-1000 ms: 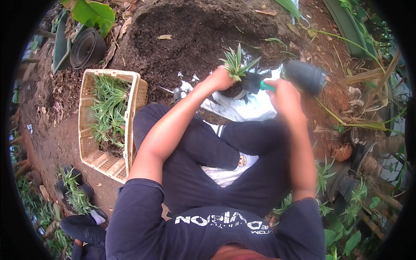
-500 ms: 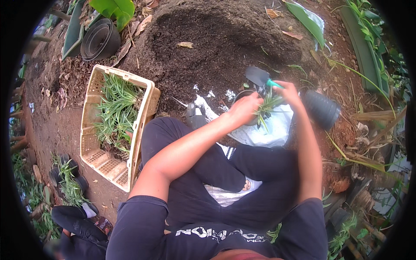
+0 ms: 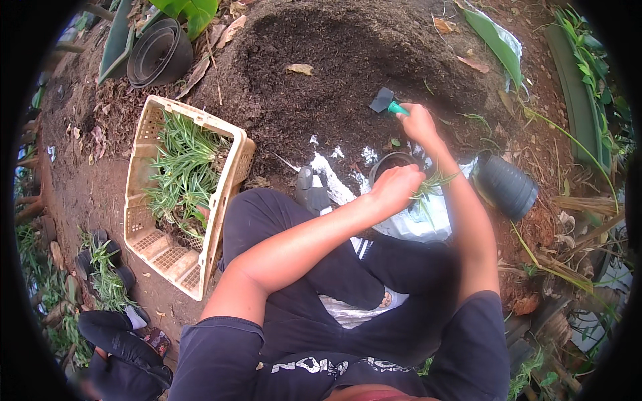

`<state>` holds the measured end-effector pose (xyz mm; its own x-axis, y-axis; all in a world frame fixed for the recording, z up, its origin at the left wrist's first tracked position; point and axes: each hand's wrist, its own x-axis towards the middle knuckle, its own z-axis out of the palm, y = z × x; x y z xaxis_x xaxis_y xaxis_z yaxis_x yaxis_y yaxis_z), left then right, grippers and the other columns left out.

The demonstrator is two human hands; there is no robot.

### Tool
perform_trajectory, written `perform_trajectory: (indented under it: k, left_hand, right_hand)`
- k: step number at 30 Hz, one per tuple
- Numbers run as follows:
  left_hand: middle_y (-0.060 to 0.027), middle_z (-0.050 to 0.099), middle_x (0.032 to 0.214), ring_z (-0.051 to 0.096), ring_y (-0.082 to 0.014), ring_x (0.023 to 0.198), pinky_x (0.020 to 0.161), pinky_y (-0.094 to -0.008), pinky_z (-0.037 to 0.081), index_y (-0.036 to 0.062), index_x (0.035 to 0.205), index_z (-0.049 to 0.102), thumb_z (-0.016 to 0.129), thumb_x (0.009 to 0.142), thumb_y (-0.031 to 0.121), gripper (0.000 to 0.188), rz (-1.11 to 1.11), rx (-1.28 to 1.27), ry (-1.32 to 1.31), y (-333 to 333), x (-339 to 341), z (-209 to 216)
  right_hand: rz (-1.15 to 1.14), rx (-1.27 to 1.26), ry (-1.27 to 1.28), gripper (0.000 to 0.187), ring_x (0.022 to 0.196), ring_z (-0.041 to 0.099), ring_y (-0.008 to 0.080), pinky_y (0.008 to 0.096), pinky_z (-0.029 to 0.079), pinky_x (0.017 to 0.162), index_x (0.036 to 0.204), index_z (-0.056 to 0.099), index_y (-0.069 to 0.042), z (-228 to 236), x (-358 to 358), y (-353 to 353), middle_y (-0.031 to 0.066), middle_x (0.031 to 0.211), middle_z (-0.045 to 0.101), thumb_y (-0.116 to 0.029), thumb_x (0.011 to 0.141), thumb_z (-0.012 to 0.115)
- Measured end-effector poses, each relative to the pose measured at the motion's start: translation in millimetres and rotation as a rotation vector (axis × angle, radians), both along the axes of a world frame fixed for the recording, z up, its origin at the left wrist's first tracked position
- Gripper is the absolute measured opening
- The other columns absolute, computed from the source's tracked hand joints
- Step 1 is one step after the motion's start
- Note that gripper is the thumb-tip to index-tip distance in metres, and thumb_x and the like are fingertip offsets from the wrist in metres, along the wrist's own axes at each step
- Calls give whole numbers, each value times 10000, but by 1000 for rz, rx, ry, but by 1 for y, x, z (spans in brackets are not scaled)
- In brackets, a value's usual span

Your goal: The person sits on the ground and uses a small trowel to scoop soil into a black plastic pot containing a small plant. The person repeatedly adds soil and presses it down around the plant. The person then places the potted plant on the ground among other potted plants.

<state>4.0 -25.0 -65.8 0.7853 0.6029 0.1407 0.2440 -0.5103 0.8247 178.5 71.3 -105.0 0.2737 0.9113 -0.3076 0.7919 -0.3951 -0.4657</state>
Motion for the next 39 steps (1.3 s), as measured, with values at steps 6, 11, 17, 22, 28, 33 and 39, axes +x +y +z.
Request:
perform_trajectory:
  k: [6,11,17,22,28,33,39]
  left_hand:
    - [-226,623,956,679,-453,904,759,-536,548,-20,911,624,635,835,8,81,8,-49,8,-4,-1,5]
    - [-224,625,965,688,-449,910,769,-534,557,-32,919,608,602,814,-61,109,2,-42,67,-5,0,13]
    - [-216,626,958,704,-431,901,762,-521,575,-28,914,612,585,836,-43,84,45,22,95,-7,0,7]
    - [-206,622,947,712,-415,868,745,-509,587,-27,910,616,595,852,-13,63,45,46,105,-17,3,6]
    - [-199,616,943,716,-402,869,752,-499,595,-27,914,620,600,849,-15,70,49,56,143,-16,2,7]
    - [-199,618,944,718,-401,870,757,-495,597,-26,909,622,603,845,-18,68,45,62,156,-16,2,8]
    - [-195,631,930,735,-374,821,708,-457,612,-26,899,626,617,826,-24,74,56,124,183,-22,2,11]
  right_hand:
    - [-8,32,167,393,1062,733,349,445,537,933,1311,727,-100,-26,11,-5,207,1105,768,-243,945,734]
    - [7,62,439,428,904,657,149,335,513,876,1328,693,10,-25,37,-22,83,987,755,-169,941,734]
    - [94,-21,422,446,973,645,131,332,507,922,1346,690,-2,36,56,-38,52,1078,760,-181,940,741]
    - [227,-96,415,442,1071,655,144,343,494,986,1338,693,-1,77,94,-64,85,1156,771,-167,930,736]
    - [238,-192,376,416,1069,661,161,340,499,987,1321,707,-13,115,108,-87,97,1148,768,-82,912,742]
    - [335,-64,292,404,982,667,179,352,513,929,1299,711,-7,118,108,-107,97,1081,741,-23,896,738]
    - [363,41,80,409,847,651,281,401,506,814,1273,729,-51,142,73,-123,128,911,643,32,872,727]
